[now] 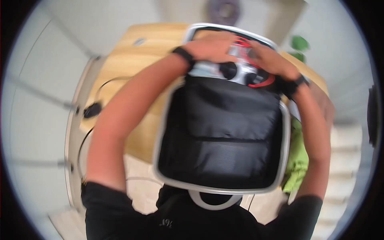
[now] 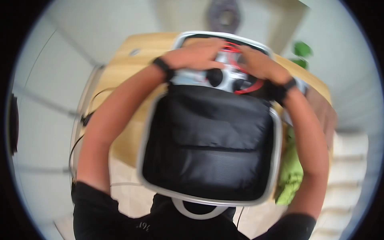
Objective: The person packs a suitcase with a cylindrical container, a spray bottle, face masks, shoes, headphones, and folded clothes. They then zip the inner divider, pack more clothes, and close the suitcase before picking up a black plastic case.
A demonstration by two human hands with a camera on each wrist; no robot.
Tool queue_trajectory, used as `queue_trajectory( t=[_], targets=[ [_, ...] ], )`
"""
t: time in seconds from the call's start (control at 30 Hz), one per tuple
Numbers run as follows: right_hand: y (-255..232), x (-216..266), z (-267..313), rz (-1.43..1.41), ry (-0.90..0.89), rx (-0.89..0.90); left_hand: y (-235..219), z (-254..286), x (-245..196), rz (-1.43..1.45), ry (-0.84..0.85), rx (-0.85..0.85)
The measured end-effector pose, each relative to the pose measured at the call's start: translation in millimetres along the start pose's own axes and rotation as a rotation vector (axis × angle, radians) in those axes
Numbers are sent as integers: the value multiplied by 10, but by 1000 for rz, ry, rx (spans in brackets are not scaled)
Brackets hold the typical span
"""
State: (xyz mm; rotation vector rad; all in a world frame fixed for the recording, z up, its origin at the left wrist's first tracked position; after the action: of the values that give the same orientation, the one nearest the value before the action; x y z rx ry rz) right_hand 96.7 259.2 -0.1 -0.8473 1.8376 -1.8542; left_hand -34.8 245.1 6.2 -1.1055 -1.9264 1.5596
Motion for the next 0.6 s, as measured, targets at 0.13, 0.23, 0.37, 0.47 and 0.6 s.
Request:
queue_trajectory(
  t=[0.13, 0.23, 0.37, 0.47, 0.6],
  targets=[
    [35, -26, -84, -172, 4, -37, -47, 24, -107, 98, -107, 67],
    [10, -43, -114, -387, 264, 69, -1, -90, -158, 58, -143, 178],
    [10, -35, -107, -116, 221, 17, 82, 90, -70, 49, -240, 228],
    [-59, 258, -13, 145, 8, -49, 82, 131, -106, 14, -208, 336],
    [-1, 203, 59, 205, 132, -18, 146, 156, -18, -57, -175, 245]
  ],
)
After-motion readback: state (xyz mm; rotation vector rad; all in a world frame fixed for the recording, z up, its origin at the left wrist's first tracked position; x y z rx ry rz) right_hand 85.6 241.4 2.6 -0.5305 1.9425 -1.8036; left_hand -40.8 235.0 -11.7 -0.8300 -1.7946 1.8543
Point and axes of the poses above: each hand's wrist, its own z-axis away from the middle knuckle, its own y-axis out of the palm, x = y × z, the point moved 10 cm from there along -z, towards the middle knuckle, and after that the axes turned 1 degree about x, right-handed, at the moved point
